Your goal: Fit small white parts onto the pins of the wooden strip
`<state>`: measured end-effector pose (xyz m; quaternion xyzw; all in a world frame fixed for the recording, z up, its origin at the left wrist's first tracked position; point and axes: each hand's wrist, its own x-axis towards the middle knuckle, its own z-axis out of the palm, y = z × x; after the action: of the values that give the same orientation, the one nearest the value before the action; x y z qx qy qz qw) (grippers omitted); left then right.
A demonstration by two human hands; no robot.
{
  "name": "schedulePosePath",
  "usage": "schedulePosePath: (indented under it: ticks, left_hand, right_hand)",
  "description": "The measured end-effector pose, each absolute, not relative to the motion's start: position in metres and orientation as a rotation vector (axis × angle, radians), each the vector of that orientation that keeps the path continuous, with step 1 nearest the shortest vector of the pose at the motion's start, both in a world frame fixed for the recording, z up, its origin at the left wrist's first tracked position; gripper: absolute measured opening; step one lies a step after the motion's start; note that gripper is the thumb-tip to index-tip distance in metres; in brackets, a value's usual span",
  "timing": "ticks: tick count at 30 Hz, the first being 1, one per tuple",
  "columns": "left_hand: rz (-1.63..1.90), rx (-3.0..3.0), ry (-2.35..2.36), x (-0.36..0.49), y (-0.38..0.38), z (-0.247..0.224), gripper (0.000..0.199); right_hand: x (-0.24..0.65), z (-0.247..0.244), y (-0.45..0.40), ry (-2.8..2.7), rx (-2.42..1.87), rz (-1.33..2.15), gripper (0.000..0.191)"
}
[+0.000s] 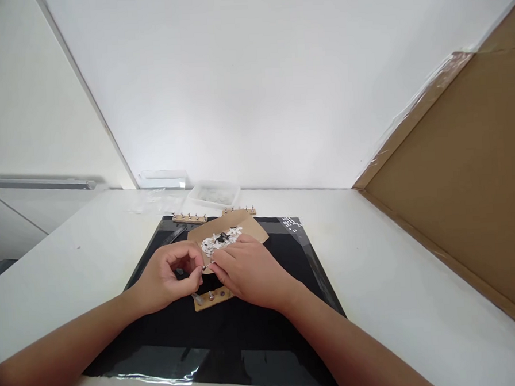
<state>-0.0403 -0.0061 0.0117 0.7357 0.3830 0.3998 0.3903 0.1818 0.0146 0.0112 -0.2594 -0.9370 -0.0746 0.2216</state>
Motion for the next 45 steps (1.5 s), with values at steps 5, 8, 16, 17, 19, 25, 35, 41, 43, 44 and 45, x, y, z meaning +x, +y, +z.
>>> schedulePosePath:
  ticks: [5, 8, 16, 17, 19, 25, 35, 41, 43, 44, 45]
  left_hand:
    - [0.998, 1.888, 0.921, -0.041, -0.007, 0.014, 0.008]
    - [1.013, 1.941, 0.886, -0.043, -0.005, 0.015, 0.005]
    - [0.941, 2.153, 0.749, -0.055, 0.002, 0.018, 0.009]
    - [0.929, 2.169, 0.737, -0.056, 0.002, 0.019, 0.009]
    - [0.916, 2.201, 0.699, -0.057, 0.002, 0.023, 0.008]
    - [0.840, 2.326, 0.566, -0.059, 0.004, 0.029, 0.007]
    - [0.943, 2.296, 0.516, -0.057, 0.001, 0.026, 0.014]
    - [0.989, 2.262, 0.479, -0.056, 0.002, 0.026, 0.020]
    - [0.986, 2.236, 0.480, -0.057, 0.003, 0.023, 0.021]
    - [0.985, 2.224, 0.484, -0.058, 0.003, 0.022, 0.022]
    - [0.984, 2.213, 0.488, -0.059, 0.003, 0.020, 0.024]
  right_hand:
    - [0.184, 0.012, 0.017, -2.590, -0.754, -0.206, 0.033]
    - [0.184, 0.013, 0.015, -2.590, -0.726, -0.220, 0.035]
    - [0.185, 0.016, 0.015, -2.584, -0.677, -0.215, 0.033]
    - [0.185, 0.015, 0.015, -2.582, -0.671, -0.214, 0.033]
    - [0.185, 0.014, 0.015, -2.584, -0.656, -0.208, 0.033]
    - [0.184, 0.009, 0.014, -2.635, -0.606, -0.189, 0.030]
    - [0.182, 0.013, 0.011, -2.590, -0.575, -0.184, 0.033]
    - [0.184, 0.015, 0.012, -2.573, -0.567, -0.182, 0.032]
    - [0.184, 0.015, 0.012, -2.572, -0.571, -0.172, 0.032]
    - [0.184, 0.015, 0.013, -2.572, -0.577, -0.166, 0.031]
    - [0.184, 0.015, 0.013, -2.573, -0.584, -0.158, 0.031]
